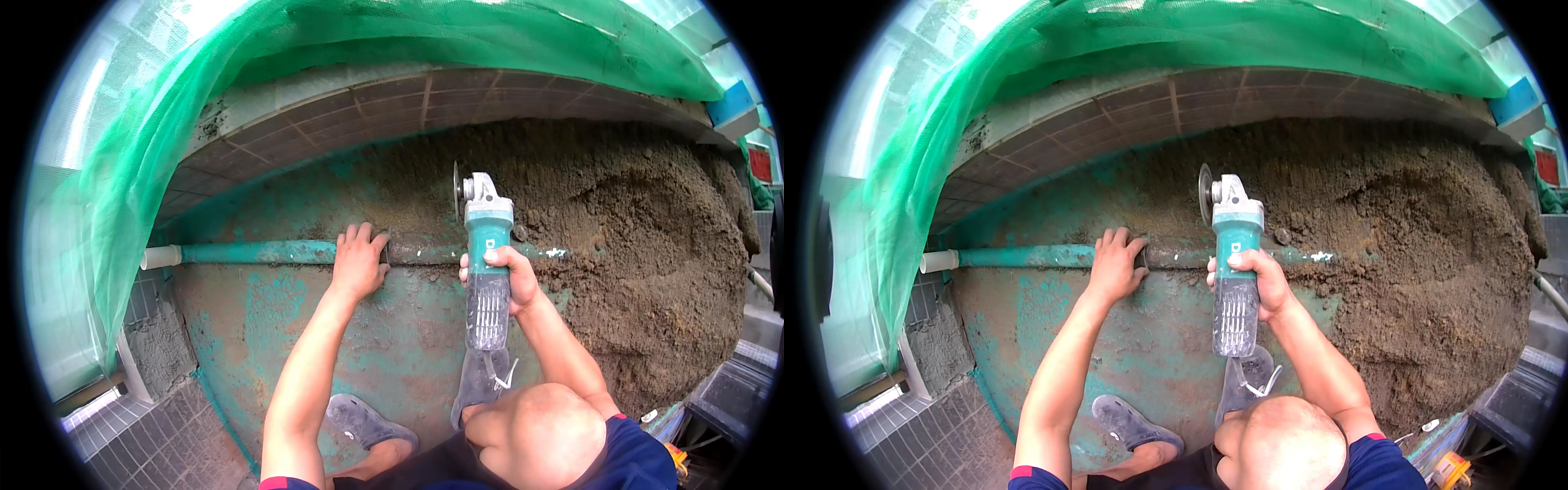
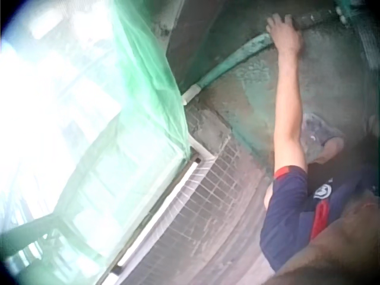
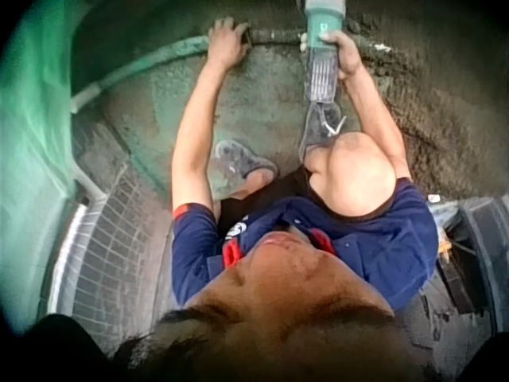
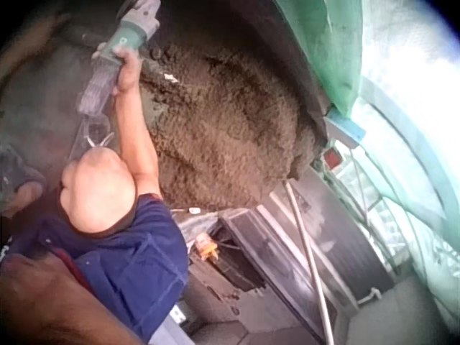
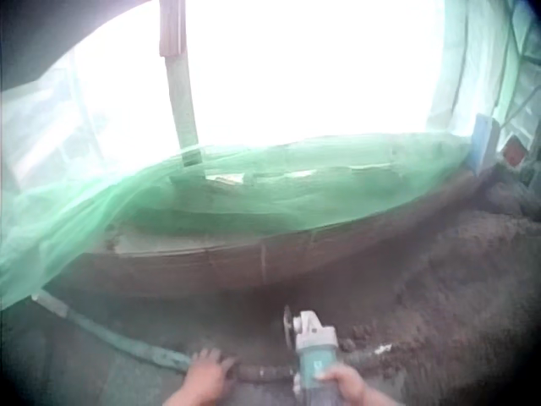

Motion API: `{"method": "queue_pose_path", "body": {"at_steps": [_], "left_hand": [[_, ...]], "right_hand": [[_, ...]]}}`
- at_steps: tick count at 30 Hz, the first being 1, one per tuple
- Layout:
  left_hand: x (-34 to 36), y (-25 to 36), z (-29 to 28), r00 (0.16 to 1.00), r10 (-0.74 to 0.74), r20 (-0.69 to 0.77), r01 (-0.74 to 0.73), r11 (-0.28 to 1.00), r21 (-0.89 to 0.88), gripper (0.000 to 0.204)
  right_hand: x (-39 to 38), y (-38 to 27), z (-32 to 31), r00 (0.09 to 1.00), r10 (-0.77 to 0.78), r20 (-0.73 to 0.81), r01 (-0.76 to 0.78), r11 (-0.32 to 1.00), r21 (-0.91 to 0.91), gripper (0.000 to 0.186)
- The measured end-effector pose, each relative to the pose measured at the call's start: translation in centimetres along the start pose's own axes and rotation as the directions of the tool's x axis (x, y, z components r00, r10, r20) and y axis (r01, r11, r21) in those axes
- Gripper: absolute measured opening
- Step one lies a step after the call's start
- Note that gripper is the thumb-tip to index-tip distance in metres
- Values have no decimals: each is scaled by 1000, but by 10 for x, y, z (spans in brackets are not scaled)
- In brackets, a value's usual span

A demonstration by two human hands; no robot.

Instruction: The person cuts a section of green PVC pipe using an angle grinder, removes the damaged portion with a hammer and chisel, and fits a replacement pipe segment into the gap.

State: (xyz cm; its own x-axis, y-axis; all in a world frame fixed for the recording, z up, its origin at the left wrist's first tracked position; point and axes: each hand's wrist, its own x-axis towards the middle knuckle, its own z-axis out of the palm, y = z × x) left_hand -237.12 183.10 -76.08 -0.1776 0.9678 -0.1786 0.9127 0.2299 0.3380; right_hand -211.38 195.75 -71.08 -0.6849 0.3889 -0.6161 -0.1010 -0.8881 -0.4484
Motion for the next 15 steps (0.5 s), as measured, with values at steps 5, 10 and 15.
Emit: {"method": "queue_pose_path", "body": {"at_steps": [5,10,15], "left_hand": [[0,1,4,996,-93,-7,93,995,-21,54],[5,-1,7,999,-47,-18,47,999,-28,54],[14,3,13,997,-76,23,76,997,12,52]], "right_hand": [[1,2,0,1000,4,-13,-4,1000,-8,40],[2,5,-3,1000,16,0,-16,1000,-7,38],[5,7,-2,999,38,-4,-38,997,61,36]]}}
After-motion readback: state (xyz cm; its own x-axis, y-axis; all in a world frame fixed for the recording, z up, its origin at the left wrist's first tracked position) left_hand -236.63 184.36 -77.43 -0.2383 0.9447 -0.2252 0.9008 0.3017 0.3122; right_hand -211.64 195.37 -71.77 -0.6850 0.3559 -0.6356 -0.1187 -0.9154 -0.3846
